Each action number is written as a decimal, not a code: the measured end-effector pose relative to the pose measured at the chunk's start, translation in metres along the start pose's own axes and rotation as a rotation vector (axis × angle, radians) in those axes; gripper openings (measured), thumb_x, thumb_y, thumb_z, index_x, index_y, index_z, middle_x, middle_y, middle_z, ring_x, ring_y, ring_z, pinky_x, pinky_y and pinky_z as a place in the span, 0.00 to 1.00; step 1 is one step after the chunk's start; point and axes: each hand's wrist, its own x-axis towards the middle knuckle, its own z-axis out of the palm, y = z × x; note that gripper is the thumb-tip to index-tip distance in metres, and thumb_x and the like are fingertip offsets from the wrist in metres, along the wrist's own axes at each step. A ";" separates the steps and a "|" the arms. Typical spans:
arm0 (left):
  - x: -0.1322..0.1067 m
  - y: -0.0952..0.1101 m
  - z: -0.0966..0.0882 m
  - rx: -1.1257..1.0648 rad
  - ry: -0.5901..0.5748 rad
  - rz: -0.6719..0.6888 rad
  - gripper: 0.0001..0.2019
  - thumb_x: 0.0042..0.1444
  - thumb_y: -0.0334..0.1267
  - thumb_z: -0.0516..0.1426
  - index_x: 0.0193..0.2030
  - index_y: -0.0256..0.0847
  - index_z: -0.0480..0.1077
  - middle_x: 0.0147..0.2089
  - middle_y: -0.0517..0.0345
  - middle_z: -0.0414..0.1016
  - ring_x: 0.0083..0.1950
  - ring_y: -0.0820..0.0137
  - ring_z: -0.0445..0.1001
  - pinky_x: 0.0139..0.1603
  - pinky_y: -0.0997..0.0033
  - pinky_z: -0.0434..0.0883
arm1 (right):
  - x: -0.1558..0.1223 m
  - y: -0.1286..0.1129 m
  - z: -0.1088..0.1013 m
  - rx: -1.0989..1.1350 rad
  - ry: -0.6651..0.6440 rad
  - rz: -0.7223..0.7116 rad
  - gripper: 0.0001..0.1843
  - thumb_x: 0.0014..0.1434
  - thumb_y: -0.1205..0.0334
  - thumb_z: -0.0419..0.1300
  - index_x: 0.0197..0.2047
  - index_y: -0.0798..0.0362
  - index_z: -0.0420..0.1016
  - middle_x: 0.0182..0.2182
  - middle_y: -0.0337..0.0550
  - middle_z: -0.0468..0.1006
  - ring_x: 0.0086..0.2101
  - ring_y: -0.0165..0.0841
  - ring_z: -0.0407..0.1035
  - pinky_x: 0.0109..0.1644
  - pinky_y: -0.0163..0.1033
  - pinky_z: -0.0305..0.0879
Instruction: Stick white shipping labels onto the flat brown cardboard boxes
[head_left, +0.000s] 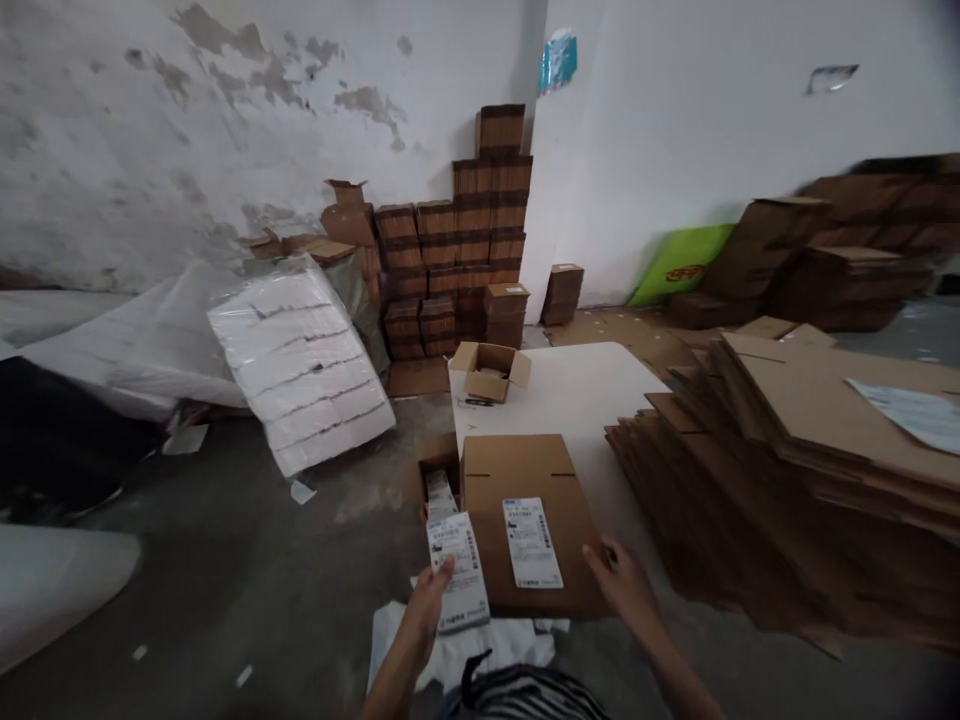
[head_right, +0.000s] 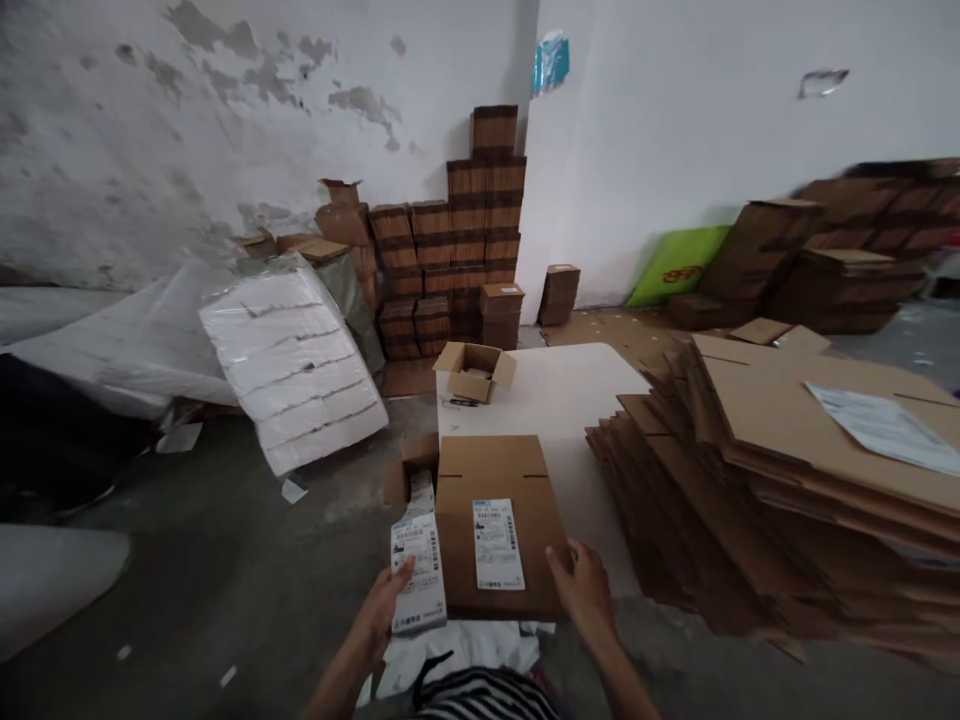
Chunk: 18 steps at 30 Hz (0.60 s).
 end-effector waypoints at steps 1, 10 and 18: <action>-0.002 0.003 0.001 -0.013 0.010 0.000 0.11 0.58 0.35 0.57 0.42 0.28 0.73 0.32 0.44 0.81 0.42 0.56 0.79 0.43 0.59 0.76 | -0.001 -0.001 -0.003 0.003 0.000 0.004 0.26 0.44 0.42 0.53 0.37 0.54 0.73 0.34 0.52 0.78 0.38 0.46 0.73 0.44 0.48 0.69; -0.010 0.018 0.015 -0.045 0.028 -0.016 0.15 0.58 0.31 0.57 0.50 0.27 0.68 0.31 0.46 0.80 0.38 0.57 0.80 0.40 0.62 0.77 | -0.003 -0.026 -0.039 -0.016 0.096 -0.066 0.25 0.51 0.48 0.50 0.44 0.57 0.72 0.42 0.56 0.75 0.46 0.46 0.68 0.54 0.50 0.62; -0.010 0.024 0.015 -0.211 -0.105 -0.091 0.17 0.59 0.33 0.56 0.54 0.31 0.66 0.37 0.46 0.80 0.40 0.59 0.80 0.43 0.62 0.76 | -0.012 -0.029 -0.042 0.172 -0.020 -0.001 0.33 0.49 0.44 0.53 0.53 0.56 0.64 0.46 0.54 0.76 0.44 0.44 0.73 0.48 0.47 0.69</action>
